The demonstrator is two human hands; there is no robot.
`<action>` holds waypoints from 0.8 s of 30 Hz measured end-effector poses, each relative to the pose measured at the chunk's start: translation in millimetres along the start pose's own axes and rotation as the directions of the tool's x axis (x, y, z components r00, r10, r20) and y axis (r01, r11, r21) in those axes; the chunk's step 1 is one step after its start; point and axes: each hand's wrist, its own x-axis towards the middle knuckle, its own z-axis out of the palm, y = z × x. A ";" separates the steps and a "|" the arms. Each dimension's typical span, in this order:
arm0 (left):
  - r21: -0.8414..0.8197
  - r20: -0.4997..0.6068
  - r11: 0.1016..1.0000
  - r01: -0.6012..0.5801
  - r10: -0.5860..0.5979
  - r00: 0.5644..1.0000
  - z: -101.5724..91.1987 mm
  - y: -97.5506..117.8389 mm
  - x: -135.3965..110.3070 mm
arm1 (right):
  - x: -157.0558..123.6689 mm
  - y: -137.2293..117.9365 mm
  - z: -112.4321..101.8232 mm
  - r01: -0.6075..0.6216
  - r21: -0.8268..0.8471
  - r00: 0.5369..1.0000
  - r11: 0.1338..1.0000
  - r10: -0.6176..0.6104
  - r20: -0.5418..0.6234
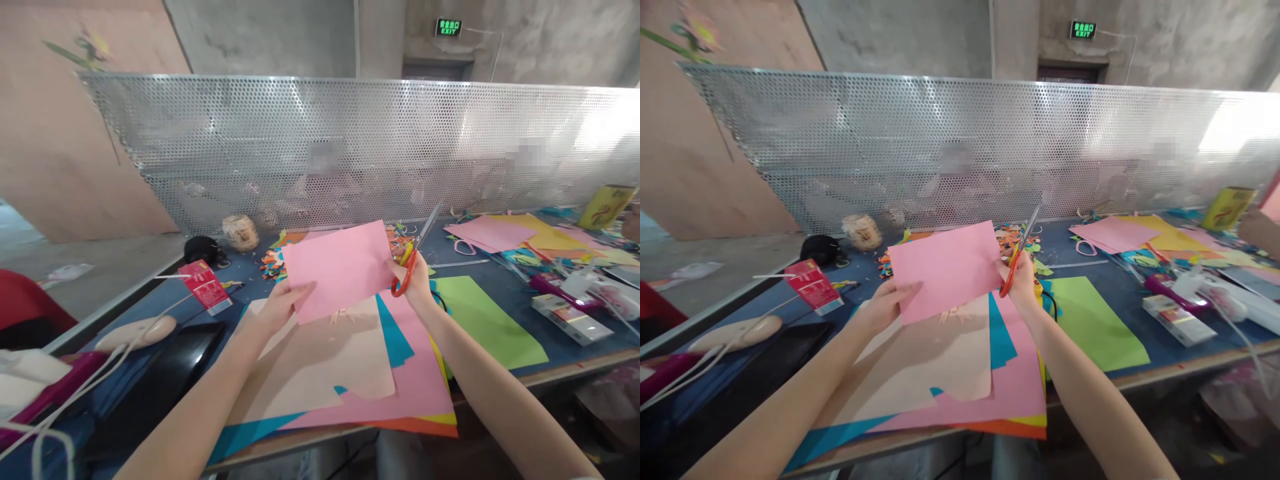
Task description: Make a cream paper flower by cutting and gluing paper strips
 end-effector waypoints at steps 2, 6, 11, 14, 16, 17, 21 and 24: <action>0.054 -0.043 0.998 -0.037 0.040 0.998 -3.1 -5.1 3.7 | -2.3 -3.0 0.2 0.022 -0.004 0.999 1.000 -0.022 0.024; 0.046 -0.098 0.991 -0.127 0.131 0.987 -8.4 -8.8 9.8 | -6.5 -5.2 1.2 0.047 0.035 0.995 0.998 -0.050 0.086; -0.039 -0.198 0.979 -0.201 0.190 0.962 -4.9 -5.2 9.6 | -8.9 -2.2 5.8 -0.050 0.080 0.978 0.996 0.032 0.207; -0.051 -0.214 0.978 -0.202 0.187 0.959 -2.0 -4.6 8.6 | -10.7 -3.3 8.2 -0.068 0.053 0.972 0.996 0.054 0.230; -0.053 -0.210 0.980 -0.193 0.178 0.961 -1.2 -4.9 8.4 | -12.5 -5.4 8.7 -0.059 0.046 0.971 0.997 0.046 0.233; -0.059 -0.208 0.980 -0.188 0.173 0.963 -1.2 -5.0 8.4 | -13.5 -6.6 8.8 -0.053 0.044 0.971 0.998 0.041 0.235; -0.086 -0.200 0.982 -0.168 0.149 0.968 -2.0 -4.6 6.7 | -16.3 -9.4 7.7 -0.015 0.040 0.981 0.999 0.007 0.195; -0.068 -0.174 0.987 -0.147 0.134 0.976 -2.3 -4.1 5.0 | -15.9 -8.6 5.5 0.031 0.035 0.990 0.999 -0.035 0.137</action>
